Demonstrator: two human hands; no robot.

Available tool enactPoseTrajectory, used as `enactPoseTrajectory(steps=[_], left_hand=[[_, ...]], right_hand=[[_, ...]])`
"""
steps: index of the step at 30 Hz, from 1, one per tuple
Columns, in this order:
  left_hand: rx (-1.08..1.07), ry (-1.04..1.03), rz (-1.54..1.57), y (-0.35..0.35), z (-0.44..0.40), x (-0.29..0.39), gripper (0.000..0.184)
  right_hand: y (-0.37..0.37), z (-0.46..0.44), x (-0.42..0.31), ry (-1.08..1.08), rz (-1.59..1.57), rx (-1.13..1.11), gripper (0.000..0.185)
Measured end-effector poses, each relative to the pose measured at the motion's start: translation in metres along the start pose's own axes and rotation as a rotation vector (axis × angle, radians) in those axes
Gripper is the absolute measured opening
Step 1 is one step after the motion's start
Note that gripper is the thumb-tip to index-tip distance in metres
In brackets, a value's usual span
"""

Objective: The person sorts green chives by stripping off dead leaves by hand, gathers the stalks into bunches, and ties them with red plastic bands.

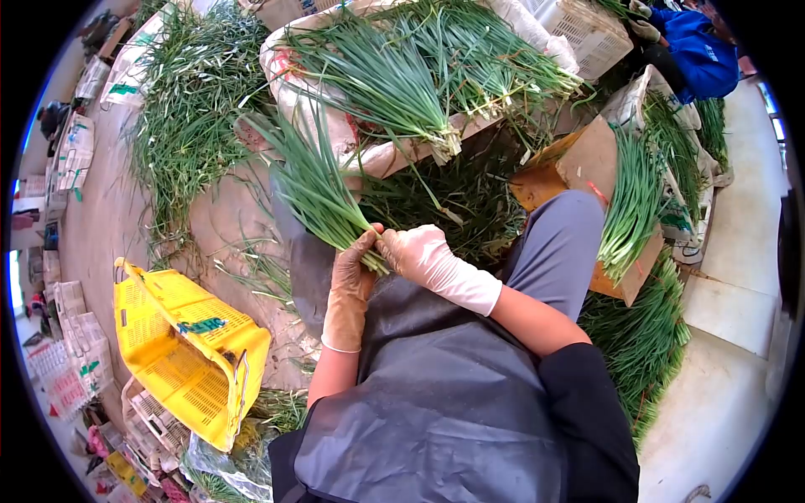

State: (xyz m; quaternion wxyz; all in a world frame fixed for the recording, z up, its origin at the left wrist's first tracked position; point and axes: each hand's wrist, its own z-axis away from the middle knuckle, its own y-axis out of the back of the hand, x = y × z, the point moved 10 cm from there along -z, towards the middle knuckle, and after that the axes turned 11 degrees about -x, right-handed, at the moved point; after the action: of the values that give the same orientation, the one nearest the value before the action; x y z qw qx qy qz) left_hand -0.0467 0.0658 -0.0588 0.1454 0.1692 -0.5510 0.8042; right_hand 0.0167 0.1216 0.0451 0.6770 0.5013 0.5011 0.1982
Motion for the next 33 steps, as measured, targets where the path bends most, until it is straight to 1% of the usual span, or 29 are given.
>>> enactPoseTrajectory(steps=[1, 2, 3, 5, 8, 10, 11, 13, 14, 15, 16, 17, 18, 19, 21, 22, 23, 25, 26, 27, 28, 29, 30, 31, 33], left_hand=[[0.076, -0.014, -0.013, 0.007, 0.001, -0.004, 0.032], [0.151, -0.028, -0.028, 0.013, 0.002, -0.008, 0.031], [0.150, -0.028, -0.029, 0.012, 0.000, -0.012, 0.031], [0.268, -0.157, -0.072, 0.020, 0.003, -0.006, 0.029], [0.254, -0.160, 0.002, 0.011, 0.005, -0.007, 0.026], [0.249, -0.178, 0.039, 0.005, 0.006, -0.005, 0.026], [0.237, -0.195, -0.011, 0.001, 0.005, -0.001, 0.025], [0.213, -0.241, -0.092, -0.008, 0.004, 0.007, 0.024], [0.186, -0.194, -0.120, -0.008, 0.003, 0.006, 0.023], [0.157, -0.141, -0.148, -0.007, 0.001, 0.003, 0.023], [0.156, -0.139, -0.150, -0.004, -0.001, 0.003, 0.023], [0.208, -0.115, -0.131, 0.004, -0.001, -0.001, 0.023], [0.258, -0.090, -0.111, 0.007, -0.002, -0.003, 0.023], [0.257, -0.089, -0.110, 0.004, -0.004, -0.004, 0.023], [0.194, -0.044, 0.038, -0.008, -0.009, -0.014, 0.024], [0.126, 0.023, 0.067, -0.008, -0.014, -0.022, 0.027], [0.123, 0.022, 0.066, -0.003, -0.016, -0.021, 0.027], [0.145, 0.100, 0.102, 0.003, -0.016, -0.027, 0.028], [0.173, 0.100, 0.112, 0.007, -0.015, -0.026, 0.028], [0.208, 0.024, 0.147, 0.009, -0.018, -0.017, 0.023], [0.206, -0.043, 0.124, 0.002, -0.013, 0.005, 0.021], [0.204, -0.104, 0.103, 0.000, -0.005, 0.033, 0.019], [0.130, -0.149, 0.074, 0.009, 0.003, 0.057, 0.019], [0.051, -0.199, 0.045, 0.017, 0.012, 0.082, 0.020], [-0.102, -0.406, 0.093, -0.002, 0.035, 0.128, 0.026]], right_hand=[[-0.003, 0.001, 0.003, -0.002, -0.001, -0.002, 0.019], [-0.005, 0.001, 0.001, 0.061, 0.034, 0.003, 0.020], [-0.003, 0.000, -0.005, 0.126, 0.070, 0.009, 0.020], [0.000, -0.001, -0.003, 0.132, 0.062, 0.002, 0.020], [0.000, -0.003, 0.002, 0.085, -0.027, -0.032, 0.020], [-0.011, 0.001, 0.031, -0.153, -0.753, -0.064, 0.019], [-0.012, 0.001, 0.032, -0.150, -0.756, -0.069, 0.019], [0.010, 0.001, 0.024, -0.011, -0.341, 0.072, 0.020], [0.027, 0.007, 0.011, 0.110, -0.106, 0.234, 0.019], [0.041, 0.009, 0.006, 0.114, -0.010, 0.318, 0.019], [0.037, 0.010, 0.017, 0.070, 0.002, 0.333, 0.017], [0.033, 0.010, 0.029, 0.029, 0.018, 0.348, 0.015], [0.032, 0.009, 0.038, -0.008, -0.022, 0.293, 0.014], [0.032, 0.010, 0.038, -0.009, -0.021, 0.293, 0.014], [-0.019, 0.006, 0.062, -0.167, -0.989, -0.046, 0.024], [-0.040, 0.008, 0.057, -0.233, -1.155, -0.198, 0.034], [-0.047, 0.011, 0.054, -0.260, -1.258, -0.234, 0.036], [-0.046, 0.012, 0.056, -0.274, -1.111, -0.271, 0.034], [-0.035, 0.010, 0.057, -0.222, -0.742, -0.275, 0.034], [-0.020, 0.010, 0.056, -0.167, -0.373, -0.272, 0.034], [-0.012, 0.019, 0.069, -0.252, -0.290, -0.275, 0.032], [-0.027, 0.031, 0.095, -0.341, -0.132, -0.420, 0.030], [-0.052, 0.049, 0.131, -0.514, 0.071, -0.710, 0.027], [-0.094, 0.080, 0.173, -0.485, 0.326, -0.951, 0.027], [-0.016, 0.074, 0.173, -0.642, 0.234, -0.661, 0.031]])
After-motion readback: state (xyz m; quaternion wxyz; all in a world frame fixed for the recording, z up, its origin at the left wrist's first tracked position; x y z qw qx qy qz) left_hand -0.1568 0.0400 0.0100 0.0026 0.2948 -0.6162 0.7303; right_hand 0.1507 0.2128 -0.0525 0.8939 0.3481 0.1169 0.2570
